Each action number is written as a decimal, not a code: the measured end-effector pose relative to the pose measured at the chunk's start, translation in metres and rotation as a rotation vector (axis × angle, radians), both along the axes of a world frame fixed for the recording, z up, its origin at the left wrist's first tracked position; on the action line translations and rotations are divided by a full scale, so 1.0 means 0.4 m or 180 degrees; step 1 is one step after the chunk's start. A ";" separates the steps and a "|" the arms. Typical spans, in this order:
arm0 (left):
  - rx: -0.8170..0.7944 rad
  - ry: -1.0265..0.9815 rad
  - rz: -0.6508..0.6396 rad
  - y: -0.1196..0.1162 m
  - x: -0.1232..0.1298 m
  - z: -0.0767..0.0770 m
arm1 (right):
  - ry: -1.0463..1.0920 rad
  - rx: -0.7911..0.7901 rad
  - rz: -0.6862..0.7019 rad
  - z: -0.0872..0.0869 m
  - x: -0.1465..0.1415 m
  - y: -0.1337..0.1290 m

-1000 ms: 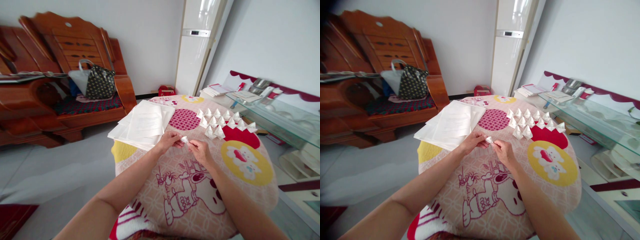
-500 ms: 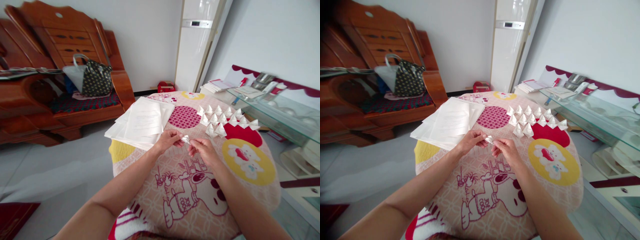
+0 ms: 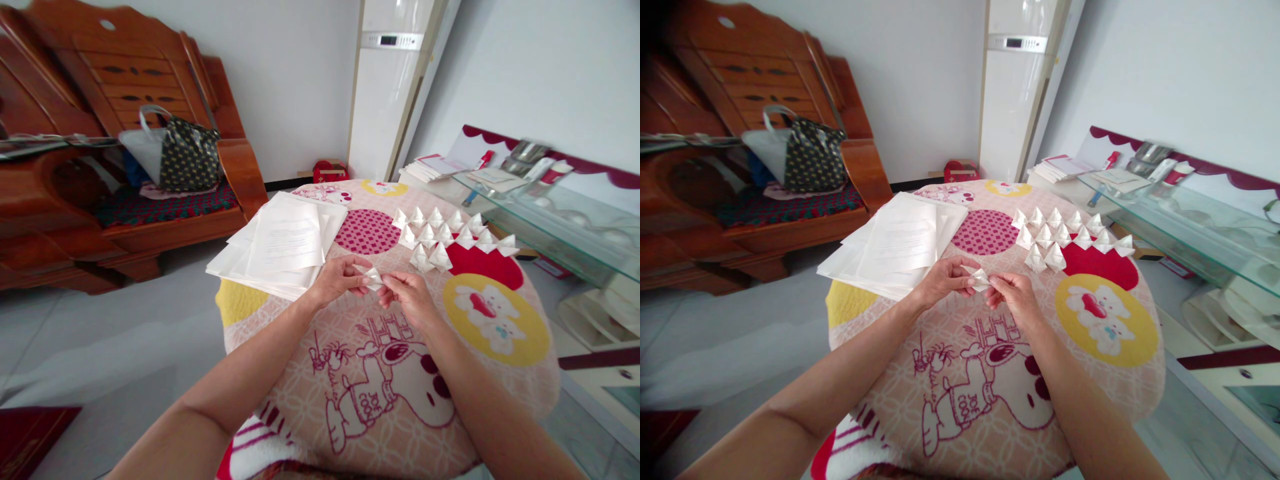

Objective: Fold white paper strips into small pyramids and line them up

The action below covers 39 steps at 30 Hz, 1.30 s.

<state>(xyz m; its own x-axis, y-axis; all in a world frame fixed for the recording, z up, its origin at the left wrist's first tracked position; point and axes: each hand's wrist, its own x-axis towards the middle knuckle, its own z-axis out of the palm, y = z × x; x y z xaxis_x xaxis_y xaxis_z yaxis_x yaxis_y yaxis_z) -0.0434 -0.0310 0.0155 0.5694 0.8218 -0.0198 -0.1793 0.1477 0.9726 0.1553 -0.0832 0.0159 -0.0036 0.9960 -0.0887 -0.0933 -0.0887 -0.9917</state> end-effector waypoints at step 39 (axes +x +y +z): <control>0.2531 0.3042 0.0838 0.007 0.037 -0.040 | -0.2765 0.1860 -0.0135 -0.069 -0.045 0.058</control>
